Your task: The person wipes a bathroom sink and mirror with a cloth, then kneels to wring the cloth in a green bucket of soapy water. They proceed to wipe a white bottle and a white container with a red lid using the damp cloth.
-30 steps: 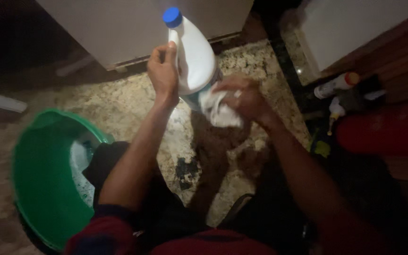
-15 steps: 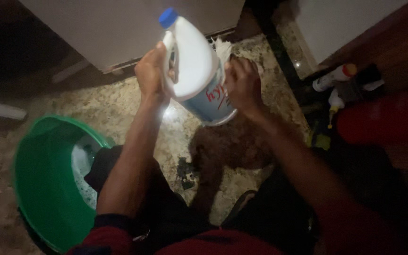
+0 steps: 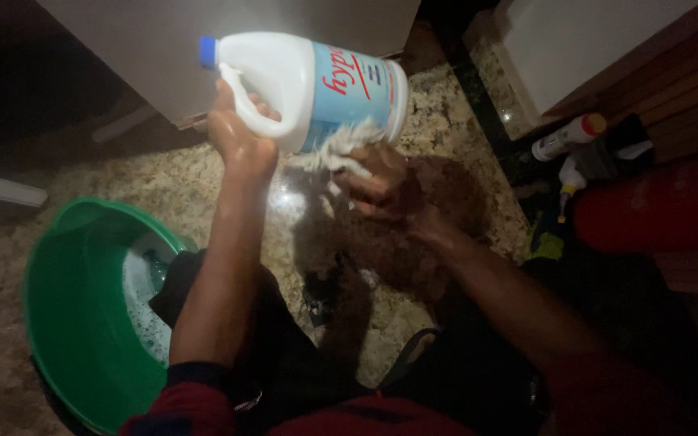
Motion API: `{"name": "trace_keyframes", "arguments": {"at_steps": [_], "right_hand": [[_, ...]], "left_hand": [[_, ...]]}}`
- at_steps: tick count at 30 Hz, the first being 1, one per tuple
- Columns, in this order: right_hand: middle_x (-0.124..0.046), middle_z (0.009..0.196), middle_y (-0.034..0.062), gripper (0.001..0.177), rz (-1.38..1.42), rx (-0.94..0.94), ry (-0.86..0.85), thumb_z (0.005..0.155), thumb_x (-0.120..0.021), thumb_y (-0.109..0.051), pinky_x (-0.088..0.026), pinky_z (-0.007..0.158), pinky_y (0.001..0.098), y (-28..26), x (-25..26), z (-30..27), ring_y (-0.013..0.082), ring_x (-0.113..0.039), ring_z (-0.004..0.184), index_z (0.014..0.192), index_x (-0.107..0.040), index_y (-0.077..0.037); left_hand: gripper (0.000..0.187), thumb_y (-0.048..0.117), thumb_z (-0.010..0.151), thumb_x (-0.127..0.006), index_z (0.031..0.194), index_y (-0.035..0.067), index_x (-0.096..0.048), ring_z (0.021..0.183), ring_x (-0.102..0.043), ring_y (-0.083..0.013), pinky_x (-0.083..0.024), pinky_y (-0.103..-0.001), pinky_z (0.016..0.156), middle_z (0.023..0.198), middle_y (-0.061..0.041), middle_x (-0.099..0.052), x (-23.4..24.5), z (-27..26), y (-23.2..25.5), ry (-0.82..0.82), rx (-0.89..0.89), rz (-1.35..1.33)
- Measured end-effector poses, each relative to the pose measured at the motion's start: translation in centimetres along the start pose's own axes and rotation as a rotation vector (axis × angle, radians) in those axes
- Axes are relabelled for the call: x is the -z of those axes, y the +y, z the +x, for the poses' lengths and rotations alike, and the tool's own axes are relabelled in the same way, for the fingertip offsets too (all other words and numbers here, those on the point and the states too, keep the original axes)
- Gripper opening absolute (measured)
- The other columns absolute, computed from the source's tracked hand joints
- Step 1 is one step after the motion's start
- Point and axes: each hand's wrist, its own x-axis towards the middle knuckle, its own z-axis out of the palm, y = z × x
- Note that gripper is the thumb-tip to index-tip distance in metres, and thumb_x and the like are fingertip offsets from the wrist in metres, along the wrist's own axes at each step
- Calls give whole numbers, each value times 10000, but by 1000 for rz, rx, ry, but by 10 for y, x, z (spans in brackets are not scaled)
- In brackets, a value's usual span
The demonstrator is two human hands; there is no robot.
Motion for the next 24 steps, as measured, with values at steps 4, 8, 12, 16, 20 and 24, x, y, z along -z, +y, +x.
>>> {"name": "trace_keyframes", "arguments": {"at_steps": [4, 8, 12, 16, 20, 24], "right_hand": [[-665, 1250, 161, 266, -10, 0, 76, 858, -752, -41, -581, 920, 436, -1, 7, 2, 295, -641, 1117, 1123, -757, -61], [-631, 1295, 199, 315, 7, -254, 189, 904, -695, -39, -583, 917, 476, 15, 25, 10, 315, -649, 1117, 1217, -728, -39], [-618, 1300, 207, 354, 20, -561, 225, 935, -649, -47, -572, 950, 517, 46, 43, 11, 339, -657, 1137, 1284, -707, -40], [-651, 1298, 176, 354, 149, -750, 240, 942, -689, -104, -567, 988, 465, 61, 38, 4, 334, -653, 1189, 1293, -701, -58], [-612, 1248, 219, 396, -118, -572, 120, 965, -662, -123, -605, 868, 425, 35, 18, 5, 317, -652, 1092, 1352, -691, -47], [-664, 1160, 162, 319, -23, -447, -62, 912, -661, -115, -627, 817, 442, 12, 12, 10, 290, -684, 1030, 1206, -781, -83]], "left_hand": [[345, 394, 971, -521, 953, 51, -559, 596, -491, -171, -455, -343, 520, 784, -40, -481, -1, 12, 10, -86, 46, -149], [378, 372, 958, -546, 1068, 13, -583, 592, -523, -148, -493, -314, 505, 790, -54, -511, -10, -6, 7, -139, -7, -65], [462, 312, 973, -613, 1238, -67, -609, 597, -555, -132, -499, -272, 480, 826, -91, -573, -20, -41, 1, -195, -74, 149], [420, 261, 954, -652, 1203, -75, -607, 564, -581, -143, -481, -269, 432, 868, -134, -629, -25, -57, -22, -283, -46, 376], [396, 285, 989, -631, 1193, -54, -623, 557, -565, -150, -501, -276, 461, 892, -149, -645, -15, -52, -51, -298, -3, 445], [435, 294, 979, -650, 1260, -28, -565, 692, -620, -185, -577, -311, 573, 1006, -160, -671, -8, -35, -62, -269, -9, 457]]}}
